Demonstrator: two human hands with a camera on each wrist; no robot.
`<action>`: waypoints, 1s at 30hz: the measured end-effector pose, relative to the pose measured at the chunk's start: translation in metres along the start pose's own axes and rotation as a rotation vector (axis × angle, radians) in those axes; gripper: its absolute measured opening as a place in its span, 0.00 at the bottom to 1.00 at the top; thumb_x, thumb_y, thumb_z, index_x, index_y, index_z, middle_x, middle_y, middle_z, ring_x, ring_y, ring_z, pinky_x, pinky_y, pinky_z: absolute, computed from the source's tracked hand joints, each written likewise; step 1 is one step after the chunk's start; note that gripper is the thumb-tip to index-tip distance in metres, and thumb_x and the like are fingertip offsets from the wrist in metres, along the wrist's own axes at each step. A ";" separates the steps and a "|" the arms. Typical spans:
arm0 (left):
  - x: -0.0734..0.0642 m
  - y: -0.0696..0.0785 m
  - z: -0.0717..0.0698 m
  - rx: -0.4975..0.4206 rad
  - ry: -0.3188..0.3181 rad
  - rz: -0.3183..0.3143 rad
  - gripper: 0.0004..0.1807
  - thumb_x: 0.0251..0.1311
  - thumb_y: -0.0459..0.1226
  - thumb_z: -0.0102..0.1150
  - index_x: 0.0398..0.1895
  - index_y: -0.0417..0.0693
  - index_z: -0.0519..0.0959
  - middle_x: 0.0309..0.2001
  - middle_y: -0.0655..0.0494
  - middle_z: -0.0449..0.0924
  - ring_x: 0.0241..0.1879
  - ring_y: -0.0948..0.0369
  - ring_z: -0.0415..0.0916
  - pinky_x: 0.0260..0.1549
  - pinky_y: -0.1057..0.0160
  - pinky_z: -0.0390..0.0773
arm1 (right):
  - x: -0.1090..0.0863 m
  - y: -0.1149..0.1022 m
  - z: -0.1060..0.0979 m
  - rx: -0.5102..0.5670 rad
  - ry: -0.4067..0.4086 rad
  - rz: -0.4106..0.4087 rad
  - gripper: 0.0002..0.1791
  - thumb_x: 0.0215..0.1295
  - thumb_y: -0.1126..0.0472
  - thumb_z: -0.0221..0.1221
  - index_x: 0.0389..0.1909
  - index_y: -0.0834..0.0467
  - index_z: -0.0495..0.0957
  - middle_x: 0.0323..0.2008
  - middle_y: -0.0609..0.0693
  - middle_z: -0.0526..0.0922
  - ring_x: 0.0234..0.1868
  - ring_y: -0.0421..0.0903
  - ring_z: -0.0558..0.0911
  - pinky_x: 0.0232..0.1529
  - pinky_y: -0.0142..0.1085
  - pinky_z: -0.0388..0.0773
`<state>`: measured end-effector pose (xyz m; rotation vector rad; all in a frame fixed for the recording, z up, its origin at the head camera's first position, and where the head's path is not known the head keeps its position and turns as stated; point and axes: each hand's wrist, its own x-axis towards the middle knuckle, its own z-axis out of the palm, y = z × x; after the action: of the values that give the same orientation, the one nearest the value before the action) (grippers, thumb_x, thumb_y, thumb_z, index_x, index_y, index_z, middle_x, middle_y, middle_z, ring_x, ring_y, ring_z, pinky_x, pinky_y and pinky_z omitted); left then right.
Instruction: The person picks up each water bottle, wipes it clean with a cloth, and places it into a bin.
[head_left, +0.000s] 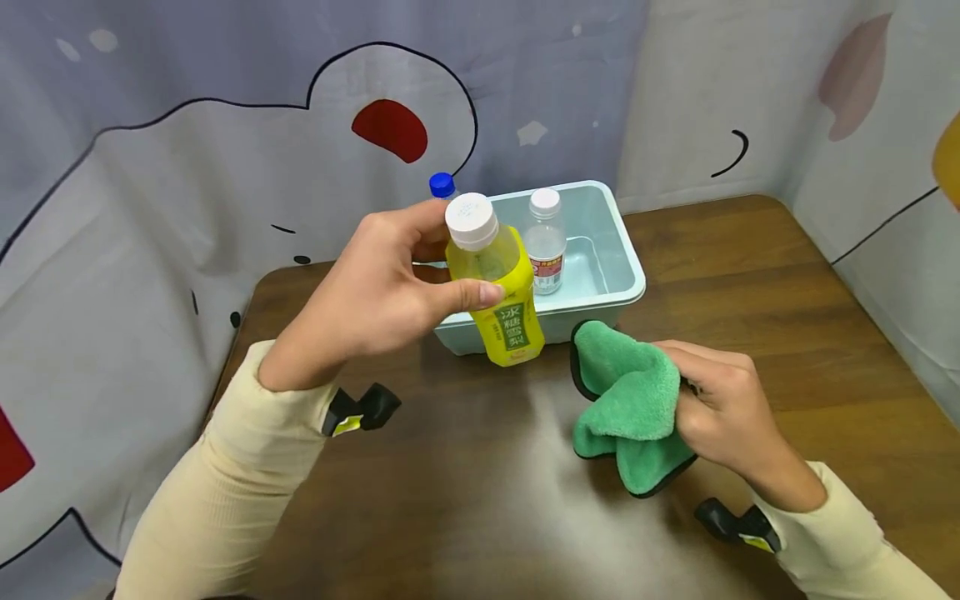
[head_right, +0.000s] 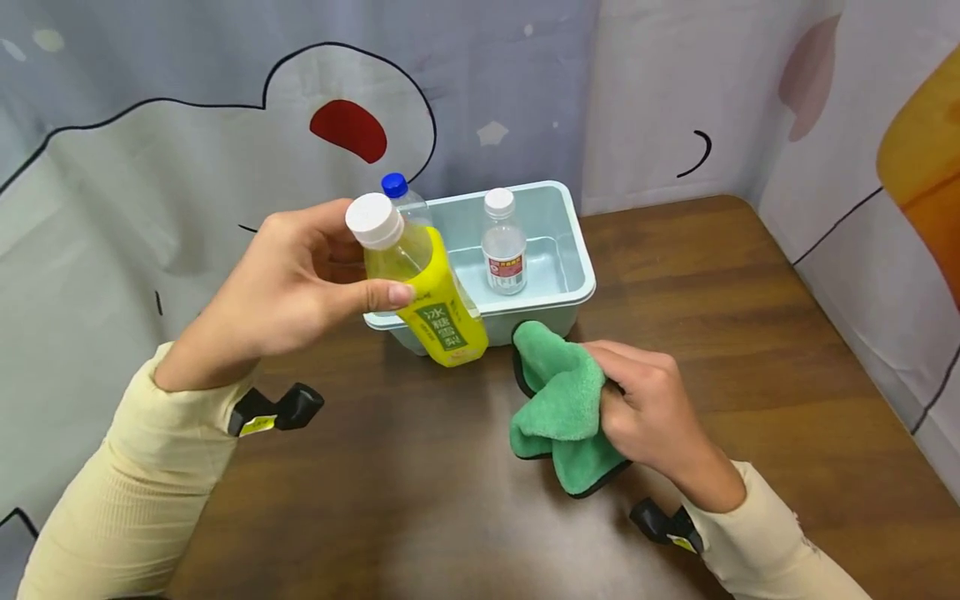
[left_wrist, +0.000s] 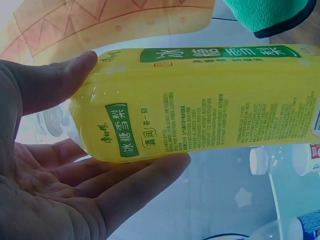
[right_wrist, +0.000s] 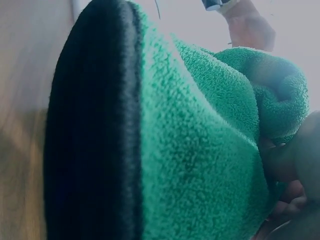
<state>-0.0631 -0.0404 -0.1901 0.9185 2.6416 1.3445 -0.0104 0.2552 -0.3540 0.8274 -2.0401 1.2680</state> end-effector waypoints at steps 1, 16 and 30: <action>0.002 0.001 -0.001 -0.005 -0.003 -0.005 0.25 0.50 0.33 0.75 0.53 0.43 0.78 0.50 0.53 0.85 0.48 0.59 0.86 0.46 0.58 0.86 | 0.000 0.000 0.000 0.005 0.001 0.000 0.20 0.47 0.85 0.52 0.35 0.67 0.87 0.36 0.58 0.88 0.44 0.31 0.85 0.49 0.21 0.79; 0.030 0.009 -0.018 0.045 0.063 -0.027 0.20 0.54 0.31 0.71 0.51 0.42 0.79 0.48 0.51 0.87 0.45 0.60 0.86 0.48 0.61 0.82 | 0.003 -0.005 -0.003 0.042 0.009 -0.003 0.21 0.46 0.86 0.51 0.34 0.67 0.86 0.36 0.56 0.88 0.43 0.32 0.85 0.47 0.21 0.80; 0.048 0.002 -0.013 0.054 0.074 -0.078 0.20 0.58 0.35 0.69 0.54 0.43 0.78 0.50 0.53 0.84 0.44 0.59 0.86 0.50 0.61 0.83 | 0.003 -0.011 -0.003 0.028 0.012 -0.022 0.21 0.46 0.85 0.51 0.35 0.67 0.86 0.36 0.57 0.88 0.43 0.32 0.85 0.47 0.21 0.79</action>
<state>-0.1052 -0.0243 -0.1700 0.7761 2.7507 1.3206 -0.0029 0.2532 -0.3449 0.8502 -2.0028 1.2887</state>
